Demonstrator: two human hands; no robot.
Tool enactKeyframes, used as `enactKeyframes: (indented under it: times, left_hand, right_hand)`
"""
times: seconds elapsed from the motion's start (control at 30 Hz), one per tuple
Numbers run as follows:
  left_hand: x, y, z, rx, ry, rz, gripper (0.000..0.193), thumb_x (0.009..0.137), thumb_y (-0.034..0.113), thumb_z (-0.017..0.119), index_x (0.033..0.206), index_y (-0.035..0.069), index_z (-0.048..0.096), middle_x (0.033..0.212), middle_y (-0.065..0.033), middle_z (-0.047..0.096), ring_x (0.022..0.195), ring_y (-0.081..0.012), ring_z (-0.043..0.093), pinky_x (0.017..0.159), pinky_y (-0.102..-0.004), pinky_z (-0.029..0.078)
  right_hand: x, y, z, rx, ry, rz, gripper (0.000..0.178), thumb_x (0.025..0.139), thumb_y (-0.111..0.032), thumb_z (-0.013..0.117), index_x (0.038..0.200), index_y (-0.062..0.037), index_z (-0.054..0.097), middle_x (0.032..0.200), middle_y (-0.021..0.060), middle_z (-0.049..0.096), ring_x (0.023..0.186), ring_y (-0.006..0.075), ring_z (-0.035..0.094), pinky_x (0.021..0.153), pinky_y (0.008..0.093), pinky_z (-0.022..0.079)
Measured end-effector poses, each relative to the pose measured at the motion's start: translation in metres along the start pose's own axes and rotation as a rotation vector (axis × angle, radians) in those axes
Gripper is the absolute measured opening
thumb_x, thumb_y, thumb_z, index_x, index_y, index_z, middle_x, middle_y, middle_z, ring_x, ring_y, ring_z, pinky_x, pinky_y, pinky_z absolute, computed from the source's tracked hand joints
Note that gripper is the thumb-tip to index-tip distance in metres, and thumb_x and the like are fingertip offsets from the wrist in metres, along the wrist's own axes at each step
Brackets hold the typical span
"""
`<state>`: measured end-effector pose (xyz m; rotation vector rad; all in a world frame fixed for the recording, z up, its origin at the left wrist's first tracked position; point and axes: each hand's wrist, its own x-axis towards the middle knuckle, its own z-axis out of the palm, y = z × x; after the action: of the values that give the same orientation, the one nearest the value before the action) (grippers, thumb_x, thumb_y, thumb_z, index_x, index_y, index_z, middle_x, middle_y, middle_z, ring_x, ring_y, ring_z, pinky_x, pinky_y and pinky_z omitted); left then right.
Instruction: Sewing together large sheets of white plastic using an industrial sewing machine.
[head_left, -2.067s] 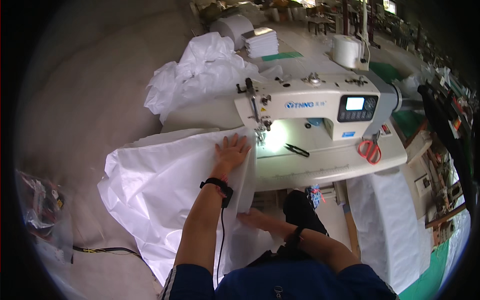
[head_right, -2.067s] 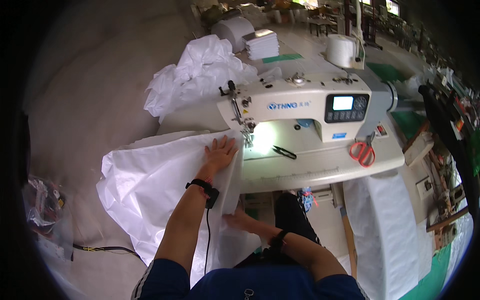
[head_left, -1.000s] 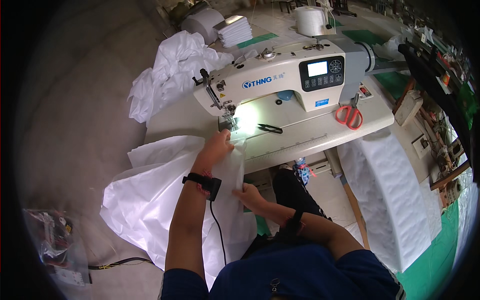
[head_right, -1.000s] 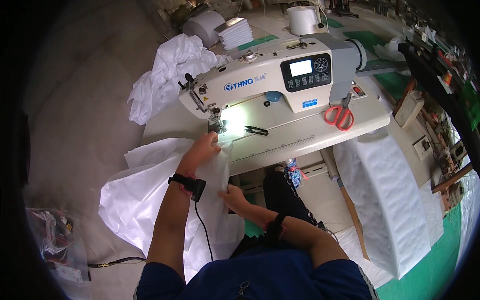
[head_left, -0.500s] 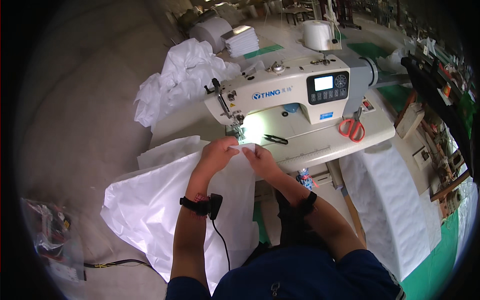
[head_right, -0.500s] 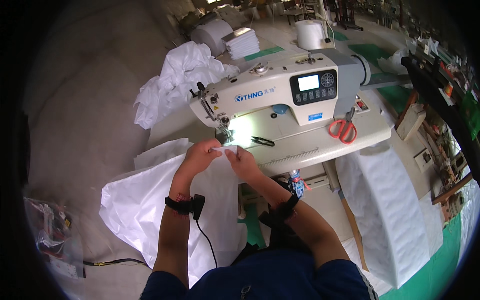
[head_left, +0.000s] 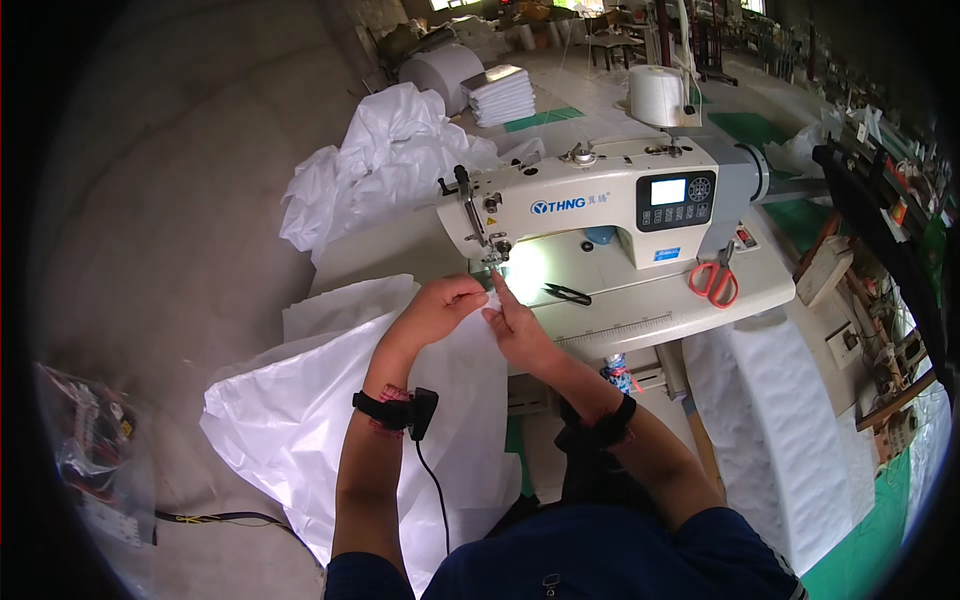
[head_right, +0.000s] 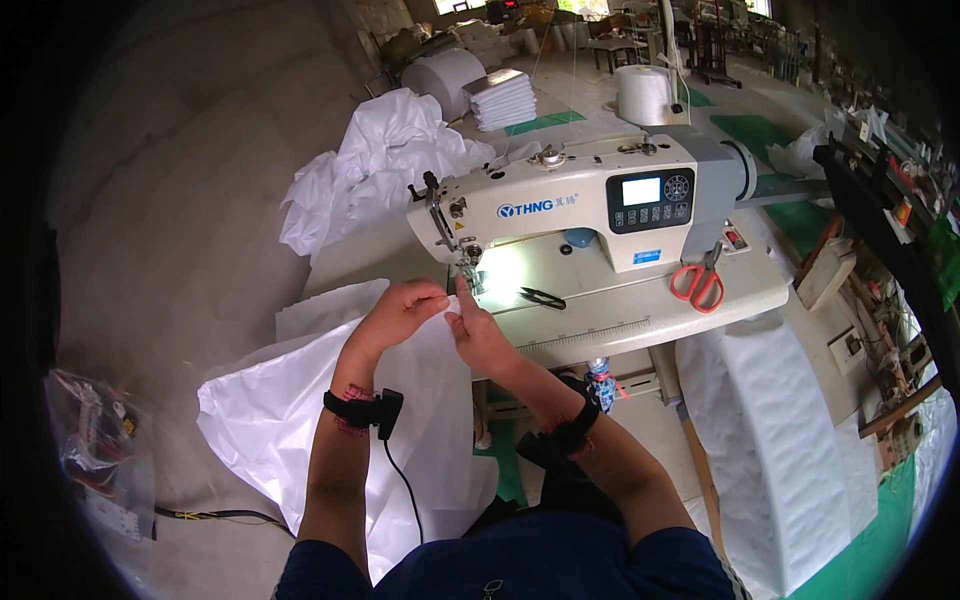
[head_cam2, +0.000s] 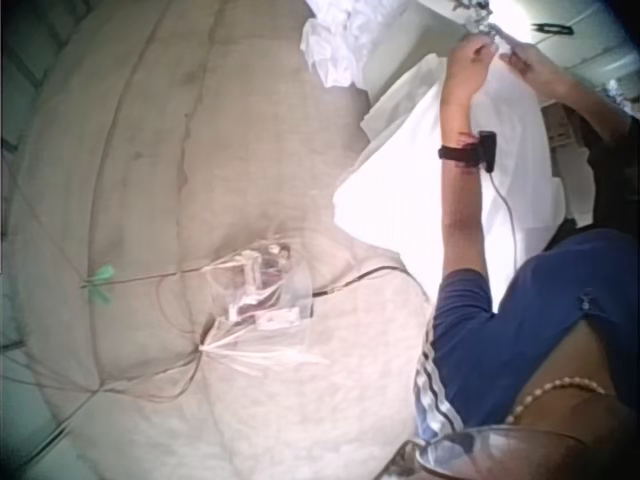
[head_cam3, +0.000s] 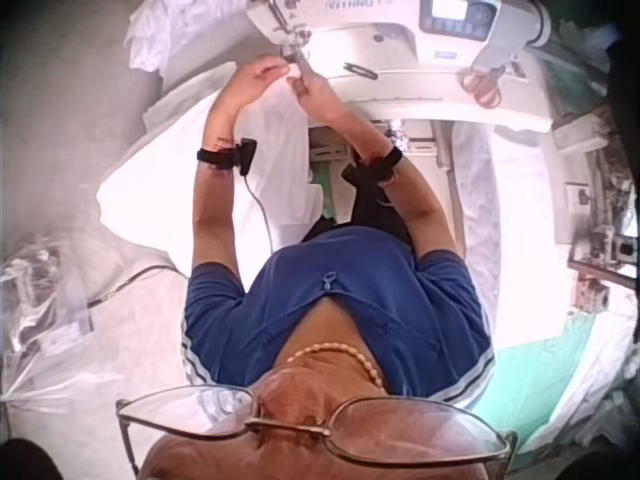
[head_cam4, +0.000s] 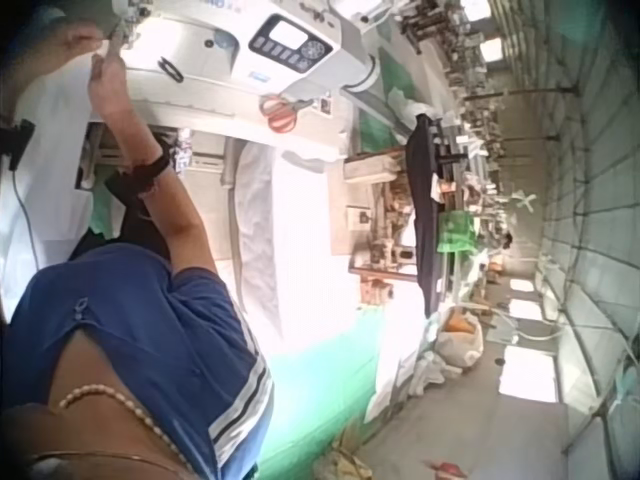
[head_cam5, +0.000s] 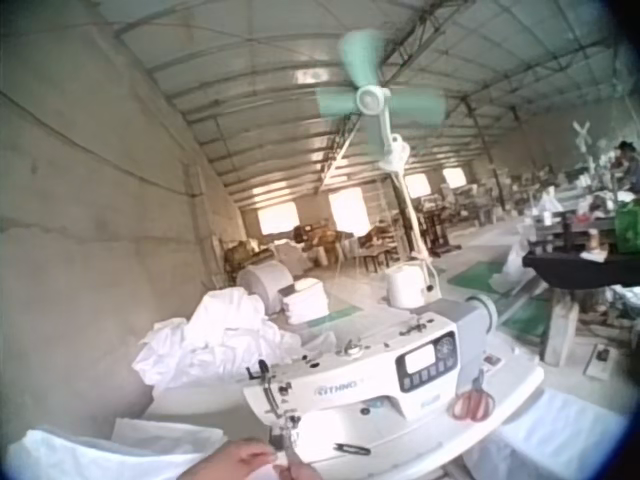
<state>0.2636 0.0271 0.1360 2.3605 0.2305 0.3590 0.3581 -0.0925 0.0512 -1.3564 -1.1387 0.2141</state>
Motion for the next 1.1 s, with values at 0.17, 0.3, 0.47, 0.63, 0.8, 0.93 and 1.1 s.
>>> enactKeyframes:
  times: [0.17,0.3,0.47,0.63,0.8,0.93,1.1]
  left_hand:
    - [0.002,-0.003,-0.007,-0.134,-0.07,-0.053,0.011,0.085,0.012,0.06,0.087,0.001,0.059,0.077,0.0001,0.055,0.071,-0.0082,0.047,0.066,-0.0233,0.041]
    - [0.002,-0.002,-0.008,-0.069,-0.016,-0.076,0.011,0.085,0.012,0.06,0.085,0.001,0.059,0.073,0.0016,0.053,0.07,-0.007,0.045,0.064,-0.0229,0.04]
    - [0.007,-0.006,-0.003,0.012,0.109,-0.09,0.013,0.086,0.014,0.057,0.083,0.001,0.059,0.071,0.0021,0.051,0.069,-0.0063,0.044,0.063,-0.0229,0.039]
    - [0.014,-0.026,0.013,-0.272,0.24,-0.165,0.018,0.086,0.019,0.056,0.084,0.002,0.06,0.07,0.0004,0.054,0.068,-0.0069,0.045,0.063,-0.0231,0.04]
    - [0.025,-0.032,0.02,-0.078,0.213,-0.15,0.02,0.084,0.021,0.058,0.085,0.002,0.062,0.069,-0.0044,0.058,0.066,-0.0102,0.05,0.061,-0.0256,0.042]
    - [0.039,-0.043,0.024,0.083,0.201,-0.074,0.018,0.083,0.019,0.06,0.085,0.001,0.062,0.069,-0.0012,0.059,0.066,-0.0079,0.051,0.061,-0.0252,0.042]
    - [0.046,-0.078,0.029,0.173,0.138,-0.046,0.017,0.082,0.017,0.06,0.085,0.001,0.063,0.068,0.0,0.057,0.065,-0.0072,0.05,0.06,-0.0248,0.042]
  right_hand:
    - [0.005,0.004,0.003,0.142,-0.024,0.007,0.059,0.088,-0.006,0.047,0.139,0.0036,0.019,0.073,0.0093,0.05,0.068,0.0129,0.047,0.064,0.0245,0.041]
    - [0.009,-0.001,0.005,0.128,-0.029,0.047,0.057,0.088,-0.006,0.046,0.138,0.0043,0.021,0.075,0.0111,0.052,0.064,0.0134,0.049,0.061,0.026,0.042]
    - [-0.004,-0.007,0.018,-0.394,-0.049,0.072,0.056,0.084,-0.004,0.046,0.135,0.0065,0.024,0.085,0.0202,0.06,0.057,0.0287,0.06,0.051,0.0389,0.047]
    - [-0.007,-0.02,0.031,-0.662,0.027,0.03,0.063,0.078,-0.001,0.047,0.134,0.0089,0.021,0.091,0.0235,0.06,0.062,0.0342,0.061,0.053,0.0414,0.049]
    - [-0.008,-0.002,0.035,-0.712,0.011,0.099,0.066,0.077,-0.002,0.048,0.135,0.0074,0.019,0.091,0.0232,0.059,0.063,0.036,0.06,0.056,0.0433,0.049]
    - [-0.034,0.014,0.039,-0.298,-0.009,0.319,0.05,0.077,-0.002,0.046,0.126,0.0049,0.038,0.091,0.0224,0.06,0.073,0.0357,0.06,0.066,0.0414,0.048]
    - [-0.095,0.014,0.031,0.661,-0.412,0.915,0.023,0.082,-0.01,0.052,0.101,0.0005,0.059,0.091,0.0116,0.062,0.084,0.0217,0.06,0.07,0.0338,0.048]
